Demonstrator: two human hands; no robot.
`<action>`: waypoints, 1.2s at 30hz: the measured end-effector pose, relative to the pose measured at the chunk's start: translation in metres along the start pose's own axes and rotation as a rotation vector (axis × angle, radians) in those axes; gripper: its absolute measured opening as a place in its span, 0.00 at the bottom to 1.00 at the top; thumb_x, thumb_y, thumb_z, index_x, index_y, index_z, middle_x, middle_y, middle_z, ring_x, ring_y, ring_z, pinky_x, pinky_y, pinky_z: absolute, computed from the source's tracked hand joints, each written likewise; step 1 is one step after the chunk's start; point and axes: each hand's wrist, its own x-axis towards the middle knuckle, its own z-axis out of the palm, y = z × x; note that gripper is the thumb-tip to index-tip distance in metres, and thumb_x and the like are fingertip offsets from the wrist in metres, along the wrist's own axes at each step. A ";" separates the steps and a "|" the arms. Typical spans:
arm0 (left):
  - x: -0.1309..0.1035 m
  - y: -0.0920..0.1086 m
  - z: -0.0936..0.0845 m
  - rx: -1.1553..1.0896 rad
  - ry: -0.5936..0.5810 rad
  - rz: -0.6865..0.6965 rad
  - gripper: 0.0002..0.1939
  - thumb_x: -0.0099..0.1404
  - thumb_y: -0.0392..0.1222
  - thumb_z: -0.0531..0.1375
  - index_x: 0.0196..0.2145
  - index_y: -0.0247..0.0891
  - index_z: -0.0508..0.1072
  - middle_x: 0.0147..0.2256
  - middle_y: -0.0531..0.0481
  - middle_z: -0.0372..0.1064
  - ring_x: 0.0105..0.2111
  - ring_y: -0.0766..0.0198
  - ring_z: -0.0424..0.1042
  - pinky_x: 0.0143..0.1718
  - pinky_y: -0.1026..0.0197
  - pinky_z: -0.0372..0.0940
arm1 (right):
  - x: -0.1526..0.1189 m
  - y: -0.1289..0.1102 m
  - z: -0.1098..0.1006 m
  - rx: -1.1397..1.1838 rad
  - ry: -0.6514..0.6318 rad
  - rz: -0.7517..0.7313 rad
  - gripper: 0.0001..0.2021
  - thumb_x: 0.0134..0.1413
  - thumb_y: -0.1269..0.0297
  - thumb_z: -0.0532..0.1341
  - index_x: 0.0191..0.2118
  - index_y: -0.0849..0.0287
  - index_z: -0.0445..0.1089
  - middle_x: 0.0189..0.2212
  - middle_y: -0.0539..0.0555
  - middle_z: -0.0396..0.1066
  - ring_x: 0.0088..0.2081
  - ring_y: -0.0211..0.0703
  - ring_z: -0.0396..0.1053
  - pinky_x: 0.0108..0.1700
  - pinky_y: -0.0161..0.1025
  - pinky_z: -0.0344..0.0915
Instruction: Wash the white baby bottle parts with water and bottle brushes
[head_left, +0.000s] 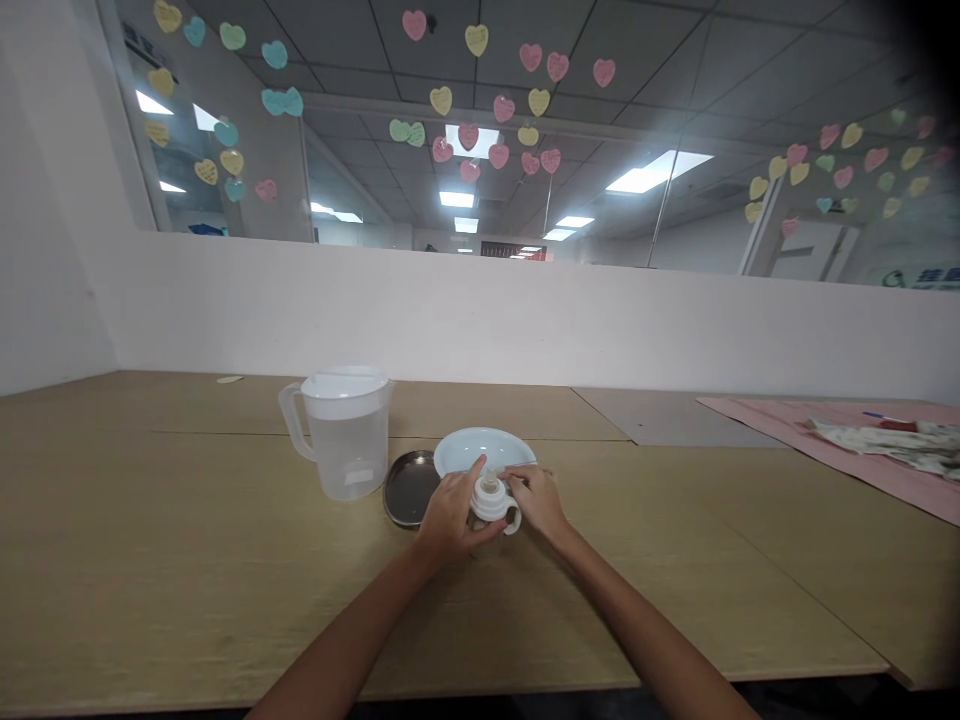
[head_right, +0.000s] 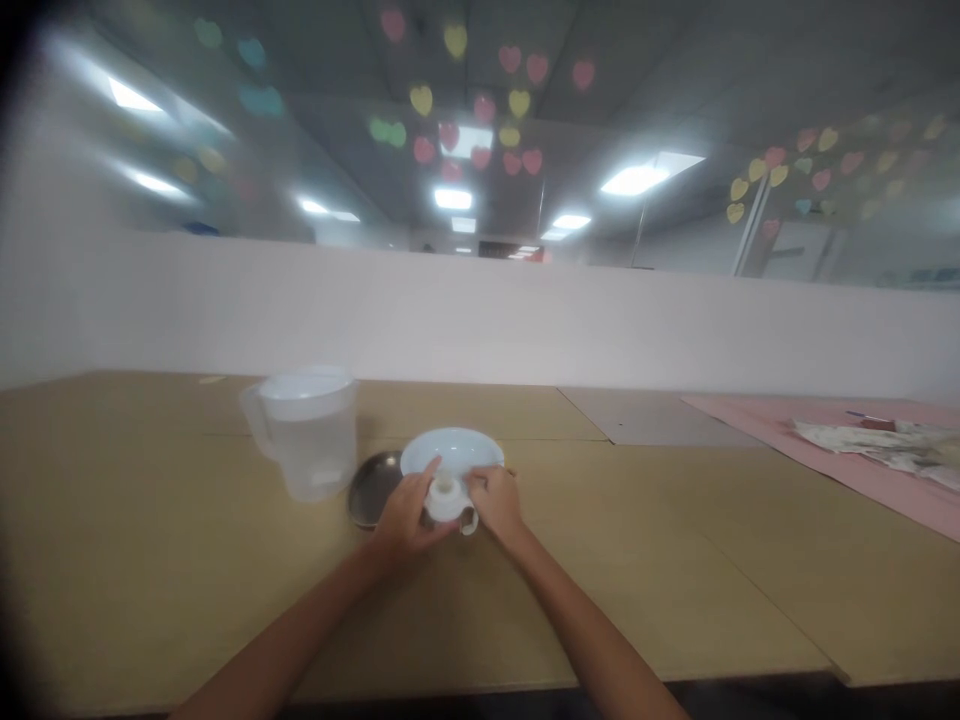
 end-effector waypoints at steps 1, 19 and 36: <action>0.000 0.001 0.000 -0.009 -0.004 -0.027 0.42 0.53 0.56 0.56 0.59 0.33 0.43 0.41 0.41 0.65 0.41 0.56 0.64 0.43 0.54 0.59 | -0.001 -0.001 -0.001 -0.018 0.023 -0.021 0.15 0.51 0.64 0.50 0.24 0.59 0.73 0.26 0.54 0.72 0.34 0.43 0.67 0.44 0.41 0.56; -0.004 -0.007 0.000 -0.166 -0.099 0.002 0.42 0.56 0.51 0.55 0.60 0.34 0.37 0.51 0.37 0.55 0.50 0.53 0.57 0.50 0.50 0.54 | -0.006 -0.023 -0.016 0.344 -0.186 -0.218 0.13 0.40 0.58 0.63 0.31 0.60 0.65 0.30 0.51 0.66 0.35 0.41 0.64 0.39 0.37 0.59; 0.001 -0.003 -0.002 -0.213 -0.101 -0.086 0.51 0.53 0.53 0.58 0.59 0.33 0.26 0.40 0.43 0.64 0.43 0.56 0.61 0.46 0.50 0.55 | 0.006 -0.010 -0.038 0.602 -0.294 -0.204 0.29 0.36 0.51 0.64 0.47 0.58 0.66 0.40 0.56 0.68 0.45 0.47 0.63 0.50 0.44 0.56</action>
